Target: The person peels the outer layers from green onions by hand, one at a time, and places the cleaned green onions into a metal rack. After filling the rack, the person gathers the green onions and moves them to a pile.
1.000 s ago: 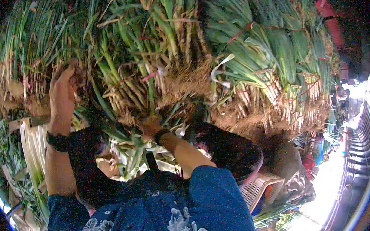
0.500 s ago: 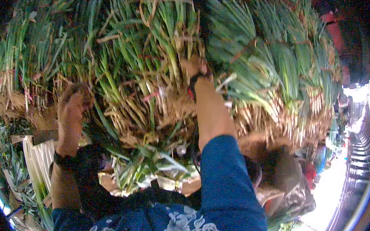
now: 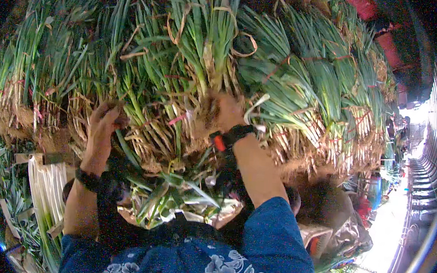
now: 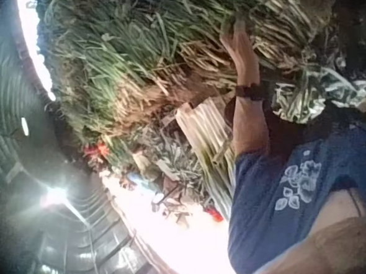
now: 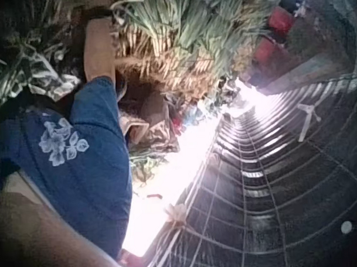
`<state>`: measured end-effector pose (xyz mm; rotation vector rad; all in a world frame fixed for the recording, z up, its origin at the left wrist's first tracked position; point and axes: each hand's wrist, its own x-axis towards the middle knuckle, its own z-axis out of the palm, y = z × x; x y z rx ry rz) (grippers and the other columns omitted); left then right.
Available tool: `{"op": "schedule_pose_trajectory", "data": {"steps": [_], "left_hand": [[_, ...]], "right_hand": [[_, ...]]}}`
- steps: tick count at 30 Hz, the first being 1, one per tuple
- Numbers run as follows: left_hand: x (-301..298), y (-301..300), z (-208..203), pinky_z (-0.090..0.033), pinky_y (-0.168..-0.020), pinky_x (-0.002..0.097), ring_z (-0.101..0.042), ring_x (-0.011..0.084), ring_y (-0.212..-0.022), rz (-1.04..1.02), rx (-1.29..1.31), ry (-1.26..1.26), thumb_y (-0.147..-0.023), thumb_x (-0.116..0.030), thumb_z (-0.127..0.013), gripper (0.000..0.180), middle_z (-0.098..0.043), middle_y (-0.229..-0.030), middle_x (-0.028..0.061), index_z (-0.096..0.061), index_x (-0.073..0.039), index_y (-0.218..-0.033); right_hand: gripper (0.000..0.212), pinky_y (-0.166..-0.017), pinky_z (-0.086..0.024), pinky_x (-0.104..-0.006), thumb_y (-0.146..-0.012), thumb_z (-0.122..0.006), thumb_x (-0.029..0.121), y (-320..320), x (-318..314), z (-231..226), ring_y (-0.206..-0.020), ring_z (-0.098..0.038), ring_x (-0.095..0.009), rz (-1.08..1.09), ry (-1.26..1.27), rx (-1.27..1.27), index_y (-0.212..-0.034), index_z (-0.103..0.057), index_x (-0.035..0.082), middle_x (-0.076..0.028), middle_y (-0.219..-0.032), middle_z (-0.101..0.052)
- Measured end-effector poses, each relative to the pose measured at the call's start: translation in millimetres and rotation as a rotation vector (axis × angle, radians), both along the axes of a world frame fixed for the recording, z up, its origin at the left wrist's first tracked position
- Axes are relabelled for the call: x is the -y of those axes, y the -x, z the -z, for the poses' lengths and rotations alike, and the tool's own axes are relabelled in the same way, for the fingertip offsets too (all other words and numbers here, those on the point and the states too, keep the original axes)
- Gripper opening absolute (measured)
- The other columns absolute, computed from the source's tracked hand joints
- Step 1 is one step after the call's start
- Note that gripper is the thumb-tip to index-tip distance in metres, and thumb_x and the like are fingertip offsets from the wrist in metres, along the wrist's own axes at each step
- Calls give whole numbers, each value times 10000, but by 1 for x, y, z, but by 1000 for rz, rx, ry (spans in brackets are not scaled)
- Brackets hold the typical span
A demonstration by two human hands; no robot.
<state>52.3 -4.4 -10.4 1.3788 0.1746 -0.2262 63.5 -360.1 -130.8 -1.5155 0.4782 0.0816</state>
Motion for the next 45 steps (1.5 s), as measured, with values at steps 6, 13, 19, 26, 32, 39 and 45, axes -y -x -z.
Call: {"op": "schedule_pose_trajectory", "data": {"steps": [6,13,19,26,32,39,45], "left_hand": [[10,16,2,-463,-702,256,-582,120,-751,212,43,-62,-871,-257,-570,337,-614,-852,35,-602,16,-1068],[30,32,17,-479,-692,271,-612,133,-879,393,-28,20,-878,-274,-602,355,-629,-969,32,-574,-44,-1148],[26,40,23,-495,-676,265,-623,121,-855,339,-67,133,-892,-247,-600,314,-648,-998,25,-571,-54,-1137],[17,43,14,-502,-532,239,-642,118,-733,259,-7,4,-880,-153,-624,238,-665,-862,51,-615,-2,-1065],[15,58,11,-476,-728,244,-596,111,-809,490,245,-98,-878,-174,-626,228,-654,-929,47,-626,-5,-1030],[-20,92,-10,-507,-716,288,-612,137,-790,1030,33,448,-879,-138,-626,202,-647,-921,55,-627,-16,-1039],[-6,96,8,-483,-704,320,-607,179,-779,1722,189,-491,-793,-262,-677,348,-661,-862,83,-621,0,-1014]], "right_hand": [[251,-477,-339,-271,-876,-543,208,126,-95,31,-519,-434,-120,109,-431,-142,-1103,-549,100,-2,-677,-483],[278,-447,-314,-242,-874,-546,187,212,-164,-76,-496,-410,-80,-37,-351,-102,-1126,-524,70,22,-671,-463],[323,-517,-320,-219,-867,-571,232,222,-181,-86,-591,-417,-49,-103,-203,-67,-1133,-550,51,41,-688,-459],[283,-619,-461,-268,-894,-504,177,208,-200,-89,-757,-560,-114,-34,-334,-174,-1135,-578,49,-53,-935,-617],[295,-523,-387,-252,-892,-508,279,174,-185,-103,-603,-481,-105,-78,-870,-294,-1082,-592,68,-10,-789,-528],[285,-474,-395,-260,-873,-565,284,147,-119,-16,-550,-476,-111,-68,-339,-141,-1051,-586,62,-13,-708,-532],[255,-518,-367,-253,-912,-554,269,142,-115,-46,-579,-440,-87,10,-176,-157,-1035,-571,46,28,-659,-456]]}}
